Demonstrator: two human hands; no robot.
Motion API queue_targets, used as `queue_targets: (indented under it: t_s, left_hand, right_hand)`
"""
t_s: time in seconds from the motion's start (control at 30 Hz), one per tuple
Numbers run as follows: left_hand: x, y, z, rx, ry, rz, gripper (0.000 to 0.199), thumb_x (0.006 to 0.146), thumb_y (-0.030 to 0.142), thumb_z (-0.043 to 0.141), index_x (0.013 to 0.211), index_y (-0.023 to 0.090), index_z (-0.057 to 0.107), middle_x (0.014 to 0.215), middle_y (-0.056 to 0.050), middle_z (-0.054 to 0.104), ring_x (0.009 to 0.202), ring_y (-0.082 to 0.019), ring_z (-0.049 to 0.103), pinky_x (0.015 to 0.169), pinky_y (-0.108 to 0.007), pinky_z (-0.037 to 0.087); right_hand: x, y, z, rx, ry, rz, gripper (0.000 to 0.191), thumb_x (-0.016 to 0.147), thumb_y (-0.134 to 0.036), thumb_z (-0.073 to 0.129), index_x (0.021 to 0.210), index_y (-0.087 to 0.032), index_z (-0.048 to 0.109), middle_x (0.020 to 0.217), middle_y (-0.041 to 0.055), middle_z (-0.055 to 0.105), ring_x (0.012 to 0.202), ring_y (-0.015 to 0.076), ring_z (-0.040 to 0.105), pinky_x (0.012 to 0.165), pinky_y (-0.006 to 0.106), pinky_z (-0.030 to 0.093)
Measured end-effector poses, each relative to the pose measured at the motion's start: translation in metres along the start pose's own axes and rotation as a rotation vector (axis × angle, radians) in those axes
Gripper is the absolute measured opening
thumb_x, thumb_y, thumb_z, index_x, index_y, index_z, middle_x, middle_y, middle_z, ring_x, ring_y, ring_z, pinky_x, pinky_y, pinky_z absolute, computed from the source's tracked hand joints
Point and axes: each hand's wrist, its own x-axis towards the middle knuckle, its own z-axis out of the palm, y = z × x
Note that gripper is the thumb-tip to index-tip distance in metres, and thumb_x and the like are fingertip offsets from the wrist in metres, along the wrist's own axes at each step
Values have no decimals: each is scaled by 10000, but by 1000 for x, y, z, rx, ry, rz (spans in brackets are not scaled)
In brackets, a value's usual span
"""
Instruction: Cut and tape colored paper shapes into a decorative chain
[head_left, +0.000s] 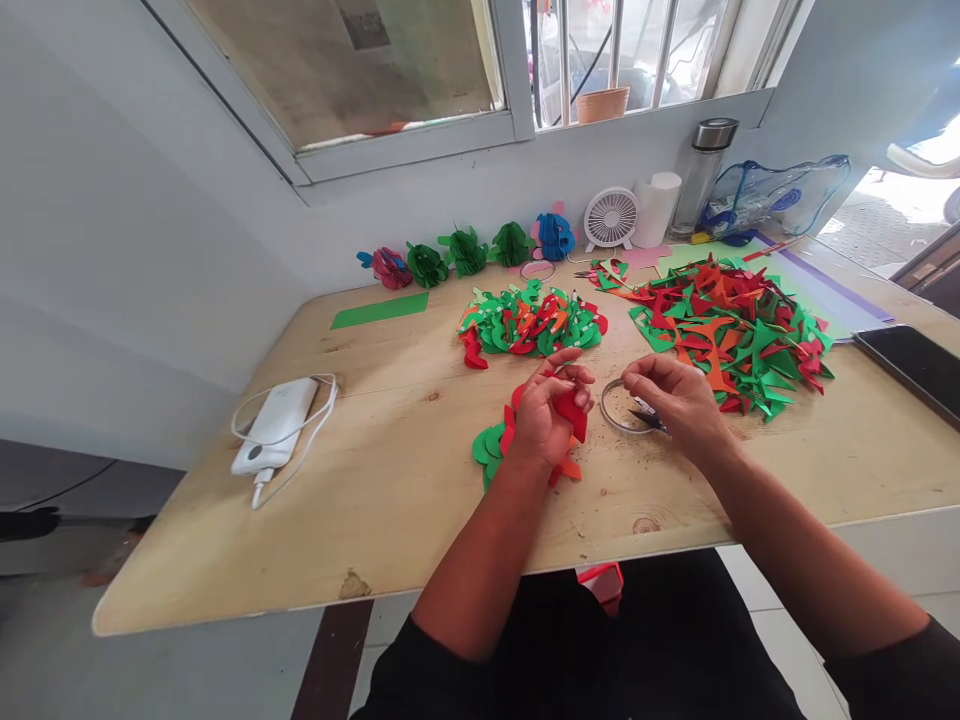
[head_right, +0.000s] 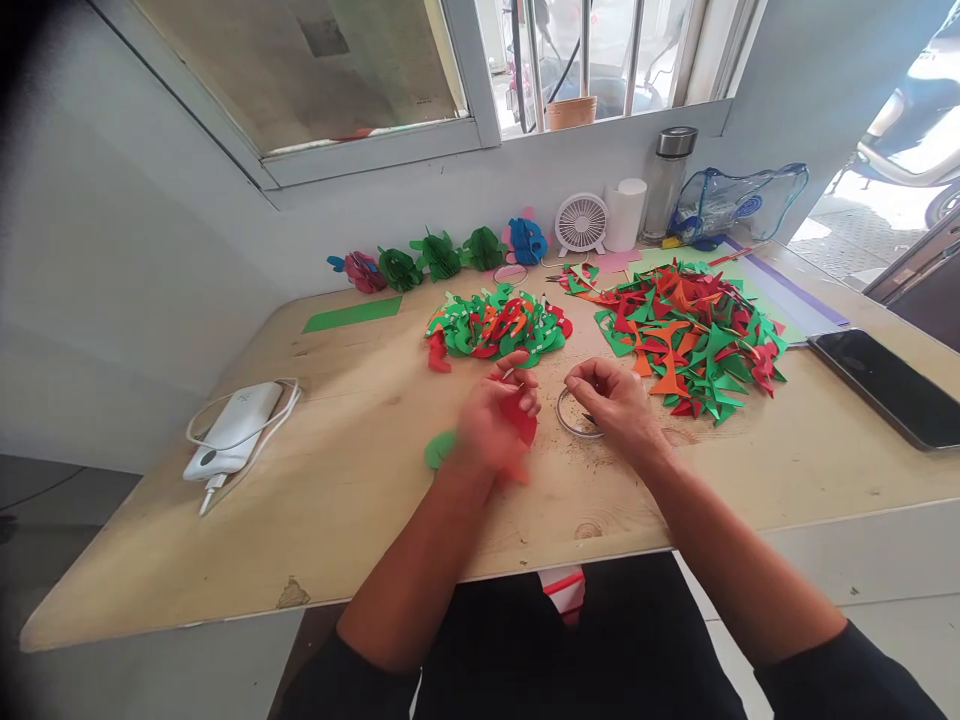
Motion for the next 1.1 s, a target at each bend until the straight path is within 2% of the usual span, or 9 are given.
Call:
queue_targets:
  t_s: [0.17,0.3,0.43,0.57,0.7,0.77,0.93,1.1]
  left_hand:
    - [1,-1,0,-49,8,34,478,562,97,494,1021,175,600,697,-23,598,524,-104,477,546,-262,366]
    - [1,-1,2,-44,48,56,555,564,82,474,1102,178,568,708,-28,621,559,-123,508,601,-286,395]
    - [0,0,4,-59,48,71,551,599,66,477,1134,175,551,752,-40,653,628,-142,565,680,-310,428]
    - [0,0,3,-53,48,65,493,638,66,504,1114,178,564,799,-55,671,693,-157,606,721,-322,447]
    - [2,-2,-1,-44,14,60,440,661,80,533,1086,183,581,820,-58,673,658,-142,596,648,-285,441]
    - [3,-3,-2,-51,-4,52,428,674,90,540,1090,184,580,823,-58,670,631,-135,588,616,-275,436]
    - [2,-4,0,-25,-8,27,432,708,104,534,1127,205,561,832,-52,670,640,-145,605,616,-287,456]
    - [2,-6,2,-33,-27,24,417,753,142,534,1163,214,545,864,-60,687,722,-171,646,712,-331,481]
  right_hand:
    - [-3,-2,2,-154,-110,-44,241,773,-394,586,681,-172,569,552,-39,439,501,84,349,456,226,274]
    - [-7,-4,6,-323,-185,-148,236,821,-350,524,690,-169,596,580,-20,501,544,96,402,511,232,323]
    - [-8,-4,8,-394,-197,-206,220,830,-310,505,692,-169,603,601,-10,540,549,97,422,524,232,339]
    - [-4,-2,3,-300,-85,-143,212,809,-341,538,716,-168,621,634,7,577,559,107,447,508,236,346]
    - [3,-3,-10,-67,122,-36,193,770,-356,590,728,-170,623,646,11,593,584,117,506,538,243,392]
    - [5,-6,-17,-13,174,-28,175,756,-345,612,720,-174,625,666,14,607,603,117,523,574,249,413]
    - [4,-14,-30,-16,167,-2,161,737,-333,632,714,-174,630,675,21,614,610,118,519,577,253,418]
    - [3,-15,-31,-101,86,22,178,757,-334,607,737,-159,630,691,26,610,624,116,506,570,247,396]
